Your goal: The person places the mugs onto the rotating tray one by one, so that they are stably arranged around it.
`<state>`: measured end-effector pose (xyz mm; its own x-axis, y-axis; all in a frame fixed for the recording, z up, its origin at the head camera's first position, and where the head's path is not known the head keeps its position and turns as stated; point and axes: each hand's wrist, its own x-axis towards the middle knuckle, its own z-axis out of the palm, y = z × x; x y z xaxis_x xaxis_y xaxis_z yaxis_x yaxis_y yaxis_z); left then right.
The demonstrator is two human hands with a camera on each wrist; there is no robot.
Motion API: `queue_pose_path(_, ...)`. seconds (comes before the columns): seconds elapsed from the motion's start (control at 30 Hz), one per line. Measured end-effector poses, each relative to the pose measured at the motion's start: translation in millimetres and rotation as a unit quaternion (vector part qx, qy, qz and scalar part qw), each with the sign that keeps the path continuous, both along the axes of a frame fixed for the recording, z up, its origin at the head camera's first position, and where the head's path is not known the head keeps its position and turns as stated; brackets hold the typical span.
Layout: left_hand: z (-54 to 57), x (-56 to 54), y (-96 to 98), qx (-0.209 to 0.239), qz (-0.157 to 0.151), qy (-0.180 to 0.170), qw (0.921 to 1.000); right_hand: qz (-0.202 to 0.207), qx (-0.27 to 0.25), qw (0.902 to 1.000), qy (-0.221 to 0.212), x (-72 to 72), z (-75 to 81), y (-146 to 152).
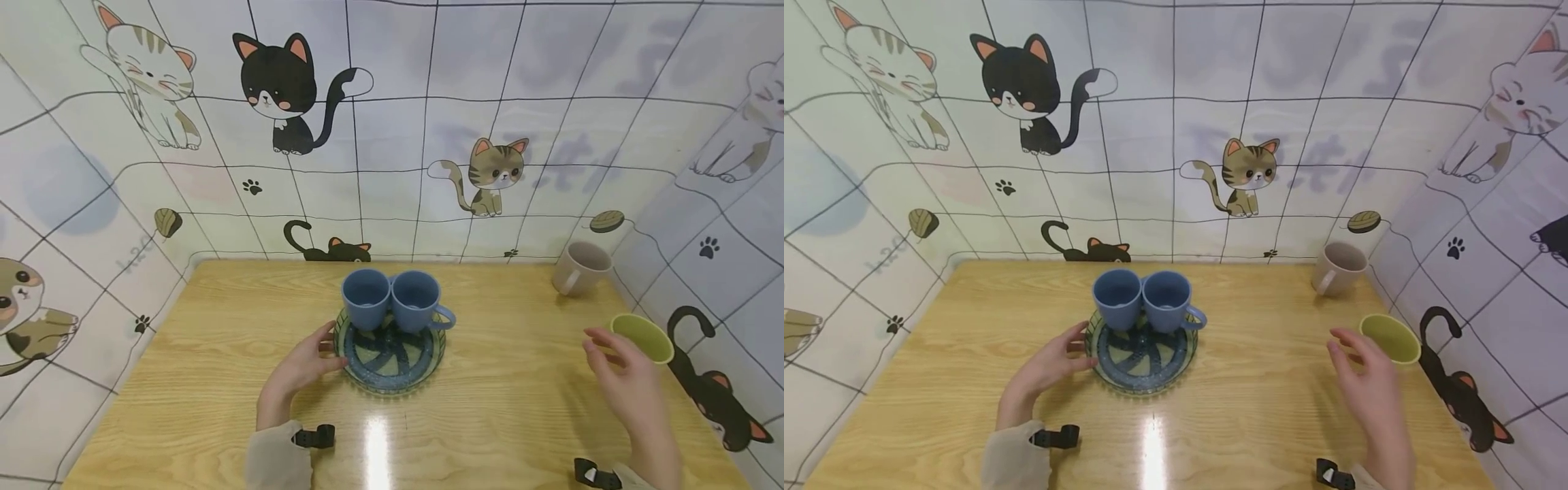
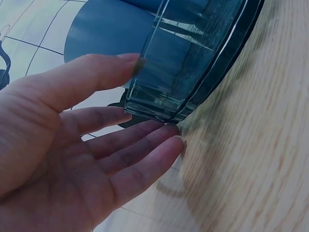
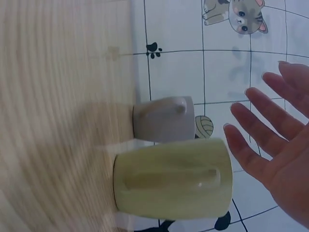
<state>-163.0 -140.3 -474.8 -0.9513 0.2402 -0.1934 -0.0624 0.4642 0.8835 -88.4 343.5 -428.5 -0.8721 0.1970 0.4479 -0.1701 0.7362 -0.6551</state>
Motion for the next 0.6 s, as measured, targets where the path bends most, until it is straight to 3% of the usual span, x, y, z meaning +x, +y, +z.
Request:
queue_pose_path(0.33,1.3,2.9,1.0,0.002,0.006,-0.001,1.0000,-0.063,0.052,0.9954,0.051,8.2,-5.7,29)
queue_pose_path(0.6,-1.2,0.8,-2.2,0.008,-0.016,0.007,0.9998,-0.154,0.028,0.9871,-0.034,13.6,-5.8,46)
